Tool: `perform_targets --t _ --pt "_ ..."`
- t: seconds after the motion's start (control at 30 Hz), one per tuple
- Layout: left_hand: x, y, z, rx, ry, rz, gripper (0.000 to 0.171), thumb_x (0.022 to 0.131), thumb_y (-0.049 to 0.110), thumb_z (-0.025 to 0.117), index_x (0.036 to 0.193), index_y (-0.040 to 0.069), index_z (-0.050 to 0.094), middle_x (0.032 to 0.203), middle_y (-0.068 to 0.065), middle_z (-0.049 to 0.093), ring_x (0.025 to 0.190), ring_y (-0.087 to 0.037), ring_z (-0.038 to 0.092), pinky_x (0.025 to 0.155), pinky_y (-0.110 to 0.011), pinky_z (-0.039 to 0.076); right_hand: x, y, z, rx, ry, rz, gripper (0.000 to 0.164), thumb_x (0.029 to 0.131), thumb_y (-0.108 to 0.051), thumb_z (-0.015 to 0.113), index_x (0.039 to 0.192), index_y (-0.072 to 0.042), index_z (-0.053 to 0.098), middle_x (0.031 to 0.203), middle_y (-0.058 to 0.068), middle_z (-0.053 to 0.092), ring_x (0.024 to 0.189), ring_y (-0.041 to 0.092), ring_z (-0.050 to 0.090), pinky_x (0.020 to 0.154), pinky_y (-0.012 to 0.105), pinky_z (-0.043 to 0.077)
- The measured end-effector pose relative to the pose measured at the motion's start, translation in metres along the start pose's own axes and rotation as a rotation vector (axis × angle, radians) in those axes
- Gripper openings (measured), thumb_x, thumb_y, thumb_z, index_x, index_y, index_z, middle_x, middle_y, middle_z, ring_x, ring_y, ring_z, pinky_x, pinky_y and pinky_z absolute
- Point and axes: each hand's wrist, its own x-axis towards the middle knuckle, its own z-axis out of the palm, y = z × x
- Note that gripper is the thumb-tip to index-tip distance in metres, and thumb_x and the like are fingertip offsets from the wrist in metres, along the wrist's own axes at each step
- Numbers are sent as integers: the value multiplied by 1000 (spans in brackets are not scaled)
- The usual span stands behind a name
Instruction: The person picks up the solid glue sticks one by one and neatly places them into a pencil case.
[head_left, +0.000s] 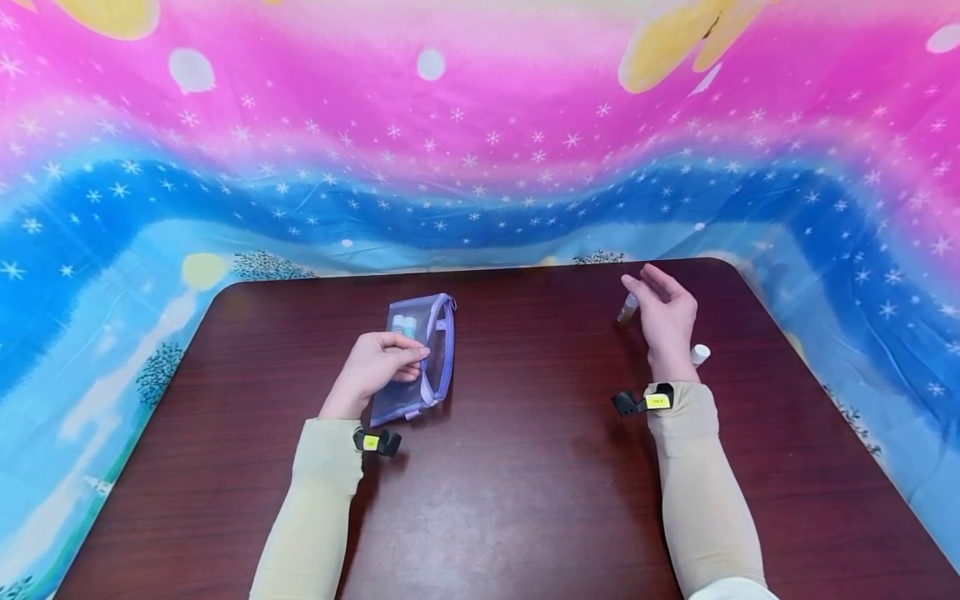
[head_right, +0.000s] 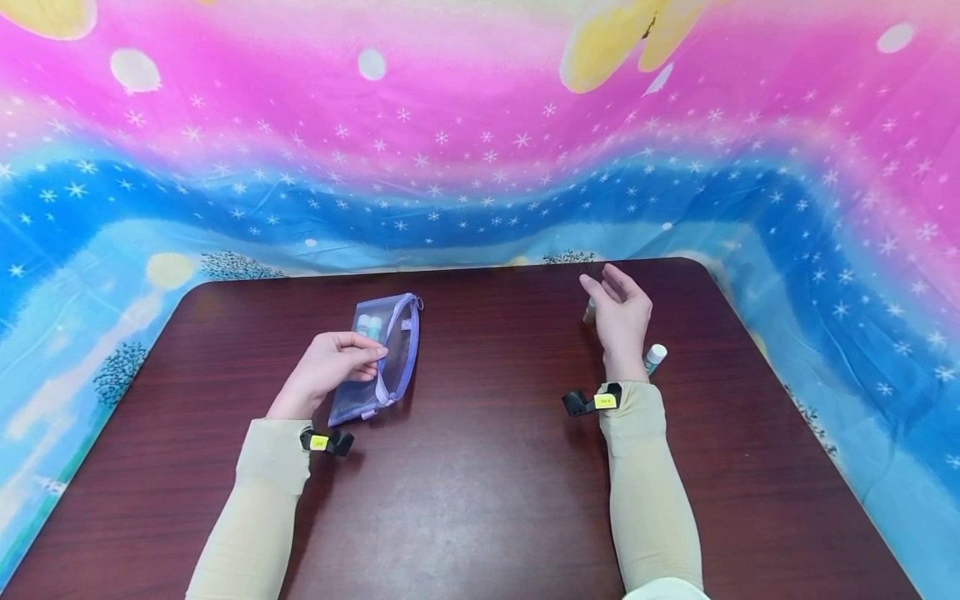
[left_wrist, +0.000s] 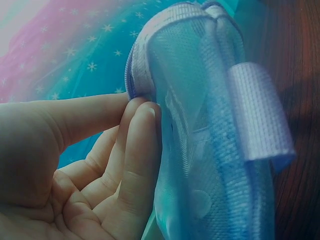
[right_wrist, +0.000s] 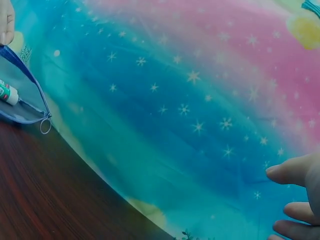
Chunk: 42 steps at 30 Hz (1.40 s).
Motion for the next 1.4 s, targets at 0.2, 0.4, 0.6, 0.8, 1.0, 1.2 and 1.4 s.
perform_targets --t 0.2,0.4,0.6,0.8,1.0,1.2,1.4 --pt "-1 0 0 4 4 -9 26 93 10 76 111 -8 73 92 -10 74 69 -14 69 68 -28 61 1 6 -2 -51 -17 34 55 90 -21 80 141 -9 62 142 9 59 127 17 57 107 26 43" --pt "-3 0 0 16 5 -16 27 92 11 77 111 -8 73 91 -11 74 70 -14 69 69 -27 61 2 15 -3 -122 -52 64 60 93 -26 77 147 -10 56 147 9 54 133 18 53 108 28 42" --pt "-3 1 0 5 0 -17 27 93 10 77 112 -8 73 92 -11 74 70 -14 69 69 -28 61 5 26 1 -223 -86 77 67 94 -32 75 151 -8 49 149 14 51 135 21 50 107 29 43" --pt "-3 0 0 5 5 -18 27 92 10 78 111 -8 73 91 -11 74 70 -14 69 69 -28 61 6 39 3 -278 -150 98 68 97 -32 72 153 -3 45 151 16 47 137 25 46 110 37 42" --pt "-2 -1 0 13 7 -7 26 92 9 77 110 -9 73 92 -12 74 69 -14 69 68 -28 61 8 49 8 -328 -158 73 56 96 -23 72 142 5 55 142 21 56 132 28 50 109 40 41" --pt "-1 -1 0 13 7 -4 26 92 9 77 110 -9 73 92 -12 74 69 -14 69 68 -28 61 7 50 9 -346 -166 51 51 98 -18 70 141 5 56 137 22 59 128 28 53 106 38 43" --pt "1 -2 0 2 6 -11 26 92 9 77 110 -9 72 90 -12 74 69 -13 69 68 -27 61 7 50 10 -341 -163 67 49 97 -13 70 142 3 56 136 21 60 128 29 54 105 37 44"
